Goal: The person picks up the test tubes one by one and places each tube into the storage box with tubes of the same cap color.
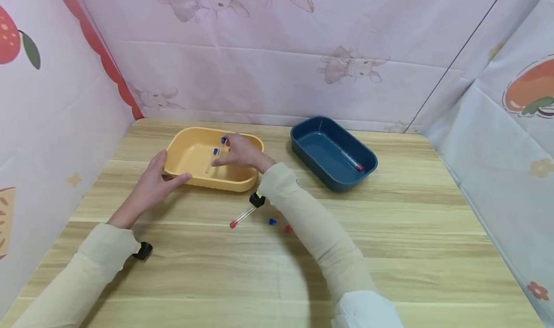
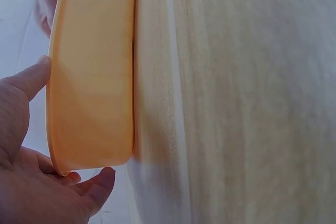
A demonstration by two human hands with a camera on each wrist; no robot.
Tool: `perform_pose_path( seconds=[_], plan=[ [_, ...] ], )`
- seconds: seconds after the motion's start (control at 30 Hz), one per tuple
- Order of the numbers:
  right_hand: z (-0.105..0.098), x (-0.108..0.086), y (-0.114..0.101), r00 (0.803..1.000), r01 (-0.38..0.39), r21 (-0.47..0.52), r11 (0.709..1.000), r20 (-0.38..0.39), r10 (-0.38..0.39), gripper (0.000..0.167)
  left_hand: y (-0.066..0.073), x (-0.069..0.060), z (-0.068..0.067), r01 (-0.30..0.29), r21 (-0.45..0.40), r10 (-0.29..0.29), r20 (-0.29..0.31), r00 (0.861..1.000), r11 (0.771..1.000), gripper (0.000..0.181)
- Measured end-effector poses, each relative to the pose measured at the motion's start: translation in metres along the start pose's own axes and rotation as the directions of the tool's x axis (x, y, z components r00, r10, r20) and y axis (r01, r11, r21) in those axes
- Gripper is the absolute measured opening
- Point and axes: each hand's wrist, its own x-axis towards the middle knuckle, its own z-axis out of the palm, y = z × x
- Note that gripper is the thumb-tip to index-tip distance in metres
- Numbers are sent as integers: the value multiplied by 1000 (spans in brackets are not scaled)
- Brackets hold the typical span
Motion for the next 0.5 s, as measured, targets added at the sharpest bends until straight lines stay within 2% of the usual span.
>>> perform_pose_path(
  seconds=[0.5],
  plan=[
    [7,6,1,998,-42,-73,996,40,45,72,-3,3,2,-6,-17,6,-10,1000,1000,105]
  ],
)
